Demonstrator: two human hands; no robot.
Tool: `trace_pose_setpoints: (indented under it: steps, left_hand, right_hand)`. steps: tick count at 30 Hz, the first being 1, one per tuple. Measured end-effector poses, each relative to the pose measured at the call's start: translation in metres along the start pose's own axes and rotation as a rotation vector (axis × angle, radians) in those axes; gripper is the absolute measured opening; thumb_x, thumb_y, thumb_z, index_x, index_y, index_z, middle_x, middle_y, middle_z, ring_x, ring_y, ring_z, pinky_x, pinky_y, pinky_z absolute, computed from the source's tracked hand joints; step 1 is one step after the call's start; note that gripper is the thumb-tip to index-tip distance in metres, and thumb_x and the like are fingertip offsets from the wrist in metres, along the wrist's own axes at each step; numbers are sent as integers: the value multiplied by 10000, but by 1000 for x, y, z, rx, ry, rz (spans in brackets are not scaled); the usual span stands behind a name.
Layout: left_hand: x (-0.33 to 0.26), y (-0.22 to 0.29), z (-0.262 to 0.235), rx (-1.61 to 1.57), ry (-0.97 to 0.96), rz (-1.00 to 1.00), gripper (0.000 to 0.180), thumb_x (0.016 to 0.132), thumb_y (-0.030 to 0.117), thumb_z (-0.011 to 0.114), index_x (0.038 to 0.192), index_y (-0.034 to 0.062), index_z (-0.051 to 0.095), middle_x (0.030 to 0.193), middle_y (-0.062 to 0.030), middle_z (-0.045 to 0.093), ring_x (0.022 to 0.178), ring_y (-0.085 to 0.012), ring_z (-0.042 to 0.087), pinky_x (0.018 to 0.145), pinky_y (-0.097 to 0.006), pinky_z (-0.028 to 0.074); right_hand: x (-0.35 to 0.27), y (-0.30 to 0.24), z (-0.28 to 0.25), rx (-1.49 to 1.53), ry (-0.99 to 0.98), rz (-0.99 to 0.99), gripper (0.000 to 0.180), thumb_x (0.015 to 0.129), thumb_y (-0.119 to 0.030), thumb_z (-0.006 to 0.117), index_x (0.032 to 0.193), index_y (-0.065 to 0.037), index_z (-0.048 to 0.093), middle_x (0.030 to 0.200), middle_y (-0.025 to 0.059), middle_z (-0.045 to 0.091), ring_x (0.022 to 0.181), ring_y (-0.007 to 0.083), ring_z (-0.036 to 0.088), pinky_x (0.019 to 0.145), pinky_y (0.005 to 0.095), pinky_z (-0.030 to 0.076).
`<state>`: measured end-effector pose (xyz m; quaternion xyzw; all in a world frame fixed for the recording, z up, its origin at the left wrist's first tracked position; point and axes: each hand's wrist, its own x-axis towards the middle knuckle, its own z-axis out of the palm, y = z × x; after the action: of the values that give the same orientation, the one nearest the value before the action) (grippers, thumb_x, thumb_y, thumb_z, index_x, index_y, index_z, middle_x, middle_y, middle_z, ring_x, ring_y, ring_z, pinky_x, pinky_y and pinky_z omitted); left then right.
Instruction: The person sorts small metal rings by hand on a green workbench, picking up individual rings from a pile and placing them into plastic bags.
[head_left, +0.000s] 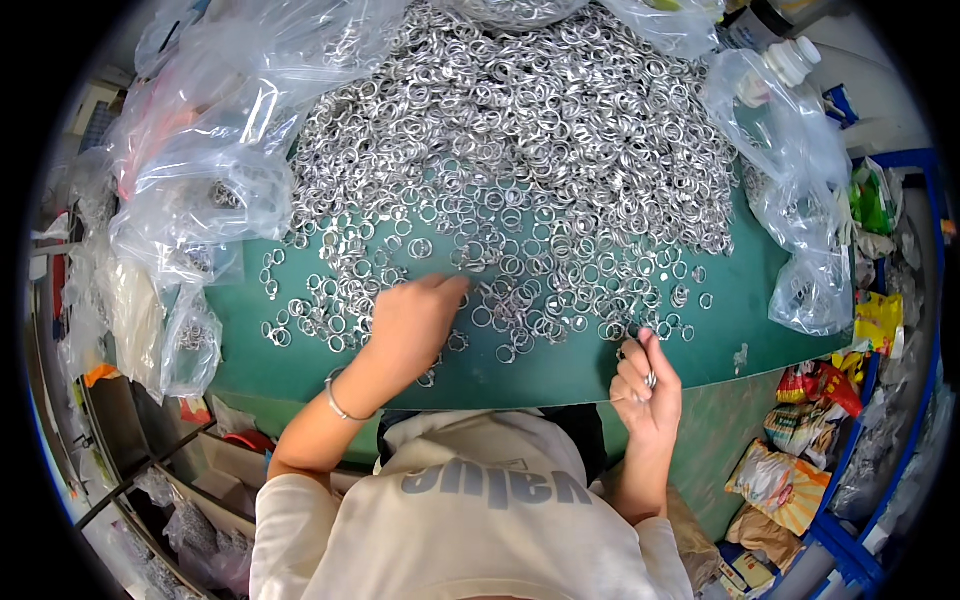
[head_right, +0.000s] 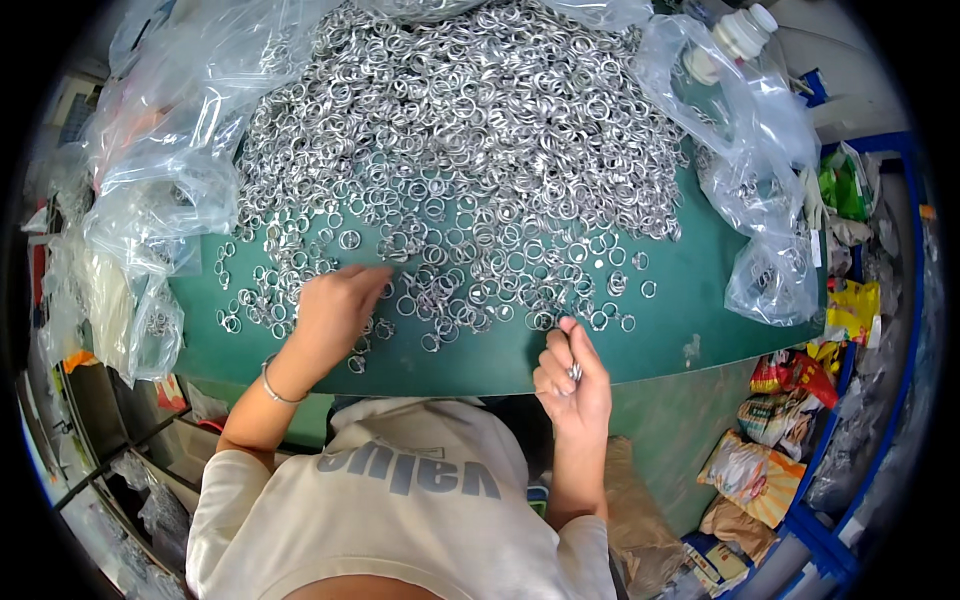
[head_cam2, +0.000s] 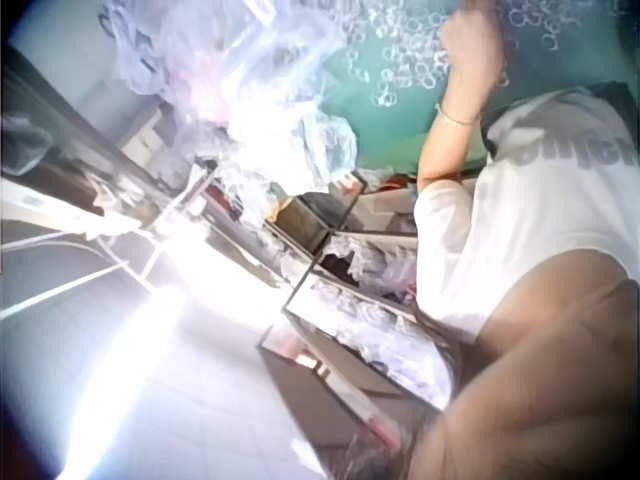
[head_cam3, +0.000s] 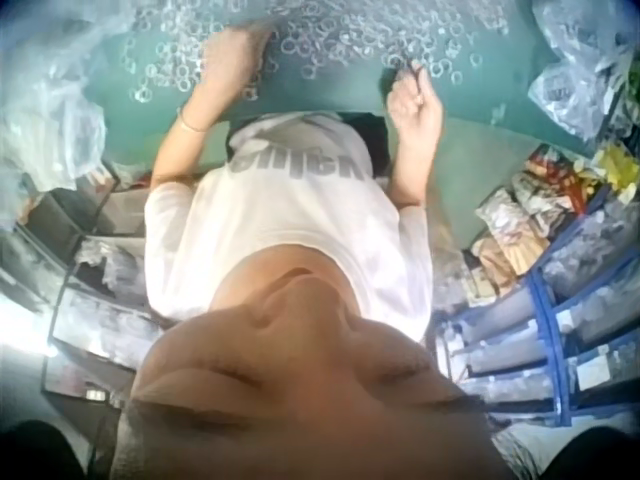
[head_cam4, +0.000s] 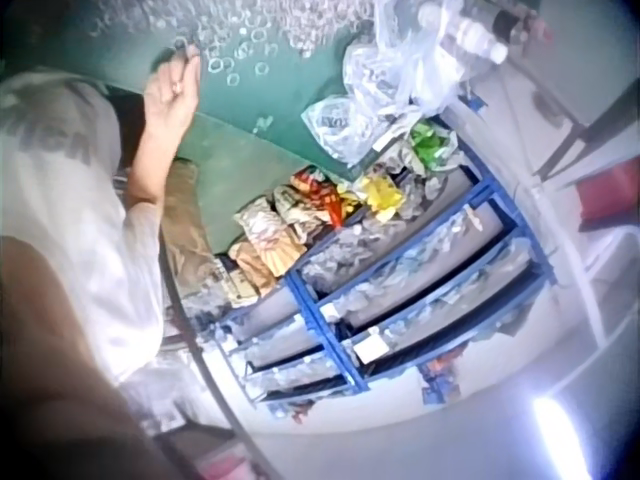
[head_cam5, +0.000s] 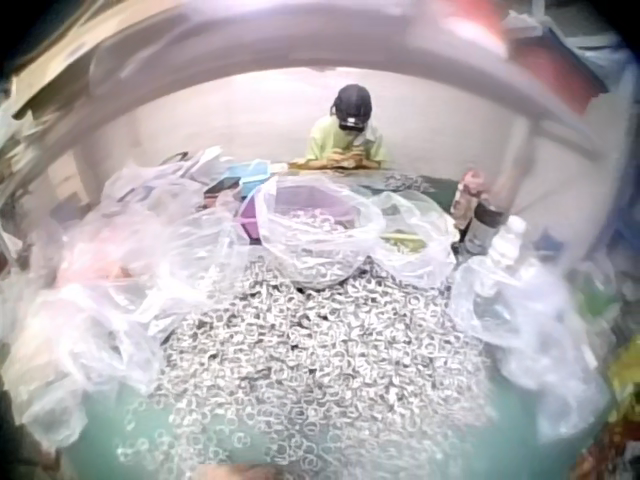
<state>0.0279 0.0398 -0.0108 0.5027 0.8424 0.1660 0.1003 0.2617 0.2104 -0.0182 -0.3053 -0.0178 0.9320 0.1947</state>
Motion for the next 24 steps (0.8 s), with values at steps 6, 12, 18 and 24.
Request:
trace_pose_setpoints:
  steps: [6, 12, 18, 24]
  left_hand:
    - [-1, 30, 0, -207, 7, 110, 194, 809, 120, 650, 1002, 101, 661, 760, -105, 635, 585, -267, 602, 492, -349, 464]
    - [-7, 32, 6, -125, -84, 63, 185, 809, 143, 623, 989, 103, 634, 761, -80, 628, 616, -290, 614, 515, -380, 481]
    - [-5, 32, -6, -197, -32, 18, 202, 821, 96, 596, 1017, 91, 643, 718, -100, 618, 597, -297, 601, 497, -382, 469]
    - [33, 67, 22, -125, -49, 238, 390, 819, 199, 643, 1196, 126, 571, 658, -77, 604, 534, -264, 586, 467, -366, 450]
  right_hand:
    - [0, -2, -1, 371, -29, -38, 306, 994, -281, 393, 990, -20, 552, 776, 43, 401, 620, 108, 368, 390, 200, 316]
    - [-21, -16, -10, -686, 214, -387, 316, 976, -284, 462, 895, -9, 598, 574, -17, 347, 460, 64, 330, 327, 213, 235]
    - [-14, -17, -16, -1408, 482, -870, 128, 798, -26, 690, 916, 22, 684, 583, -32, 466, 517, 27, 369, 457, 202, 267]
    - [0, -9, -9, -1965, 508, -1174, 193, 822, -119, 659, 1004, -59, 676, 742, 131, 639, 554, 255, 589, 528, 341, 465]
